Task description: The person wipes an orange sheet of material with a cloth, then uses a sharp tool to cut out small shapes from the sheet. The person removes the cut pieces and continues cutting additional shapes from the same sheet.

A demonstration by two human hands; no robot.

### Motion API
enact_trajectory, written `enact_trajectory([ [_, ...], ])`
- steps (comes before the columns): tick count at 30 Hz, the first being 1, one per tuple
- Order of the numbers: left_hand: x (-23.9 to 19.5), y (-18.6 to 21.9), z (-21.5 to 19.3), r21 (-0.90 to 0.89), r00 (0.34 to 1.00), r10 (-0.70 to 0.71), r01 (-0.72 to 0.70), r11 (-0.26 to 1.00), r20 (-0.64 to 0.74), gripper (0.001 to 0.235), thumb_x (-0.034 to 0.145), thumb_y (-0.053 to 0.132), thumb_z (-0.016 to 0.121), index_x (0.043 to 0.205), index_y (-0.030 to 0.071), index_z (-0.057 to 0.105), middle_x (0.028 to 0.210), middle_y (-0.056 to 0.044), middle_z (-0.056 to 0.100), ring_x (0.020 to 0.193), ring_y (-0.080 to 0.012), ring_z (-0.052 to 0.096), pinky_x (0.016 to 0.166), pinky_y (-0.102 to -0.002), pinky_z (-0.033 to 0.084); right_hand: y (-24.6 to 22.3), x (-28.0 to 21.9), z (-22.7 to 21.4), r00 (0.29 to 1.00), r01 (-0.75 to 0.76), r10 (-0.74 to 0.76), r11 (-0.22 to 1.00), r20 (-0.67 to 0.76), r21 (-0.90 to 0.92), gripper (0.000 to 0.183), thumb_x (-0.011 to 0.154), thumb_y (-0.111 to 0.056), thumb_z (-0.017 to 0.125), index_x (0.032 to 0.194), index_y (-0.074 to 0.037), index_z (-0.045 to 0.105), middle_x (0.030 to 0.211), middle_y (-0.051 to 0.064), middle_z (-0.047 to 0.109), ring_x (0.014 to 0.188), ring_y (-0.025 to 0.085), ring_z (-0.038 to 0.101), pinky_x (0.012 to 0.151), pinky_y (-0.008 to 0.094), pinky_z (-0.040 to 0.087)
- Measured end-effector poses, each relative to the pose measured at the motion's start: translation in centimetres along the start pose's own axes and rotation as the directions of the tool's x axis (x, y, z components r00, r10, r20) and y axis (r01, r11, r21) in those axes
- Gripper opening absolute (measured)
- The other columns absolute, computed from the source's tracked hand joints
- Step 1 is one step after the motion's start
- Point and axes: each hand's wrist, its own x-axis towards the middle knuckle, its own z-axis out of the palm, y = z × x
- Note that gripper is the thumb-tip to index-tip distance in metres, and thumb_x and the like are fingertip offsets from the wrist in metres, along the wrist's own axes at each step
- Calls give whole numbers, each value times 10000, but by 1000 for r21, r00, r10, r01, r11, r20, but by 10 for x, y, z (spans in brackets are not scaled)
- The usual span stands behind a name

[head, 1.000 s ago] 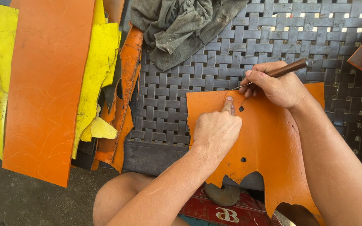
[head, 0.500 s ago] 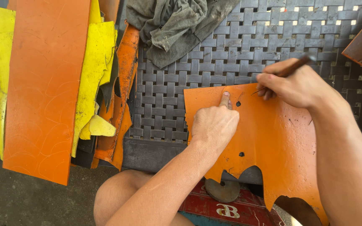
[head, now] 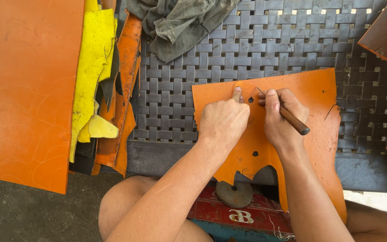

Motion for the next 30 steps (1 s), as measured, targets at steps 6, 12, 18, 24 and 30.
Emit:
enact_trajectory([
  [6, 3, -2, 4, -18, 1000, 3, -3, 1000, -2, 170, 913, 128, 627, 842, 79, 773, 1441, -114, 581, 773, -262, 765, 566, -407, 604, -12, -1, 5, 996, 88, -88, 986, 6, -139, 255, 1089, -137, 572, 929, 47, 651, 929, 160, 768, 817, 221, 763, 748, 332, 587],
  [12, 7, -1, 8, -31, 999, 8, -9, 999, -36, 173, 859, 153, 639, 801, 66, 776, 1495, -142, 499, 740, -270, 768, 518, -416, 610, -10, -4, -1, 994, 12, -1, 995, 109, -101, 261, 1068, -158, 573, 960, 47, 692, 888, 144, 765, 795, 198, 756, 735, 335, 587],
  [18, 10, 2, 7, 13, 999, -6, 7, 1000, -42, 149, 859, 132, 652, 828, 45, 769, 1486, -147, 509, 683, -266, 772, 473, -416, 610, -2, 4, -30, 907, -166, 159, 986, 391, -16, 300, 1054, -186, 545, 982, 49, 718, 882, 144, 756, 828, 179, 705, 790, 316, 572],
  [24, 13, 5, 2, 54, 1000, 14, -13, 998, -21, 102, 814, 110, 679, 807, 65, 770, 1430, -206, 542, 675, -270, 766, 461, -415, 601, -1, -2, -68, 895, -201, 229, 973, 382, -111, 305, 1028, -179, 552, 962, 44, 750, 891, 141, 776, 843, 199, 739, 806, 333, 587],
  [30, 29, 5, 3, 74, 992, 65, -57, 996, -105, 63, 814, 92, 713, 792, 114, 768, 860, -109, 773, 776, -264, 763, 553, -409, 597, 3, -34, -40, 939, -146, 151, 989, 311, -39, 261, 1048, -162, 544, 996, 23, 721, 922, 123, 777, 860, 186, 746, 827, 322, 591],
])
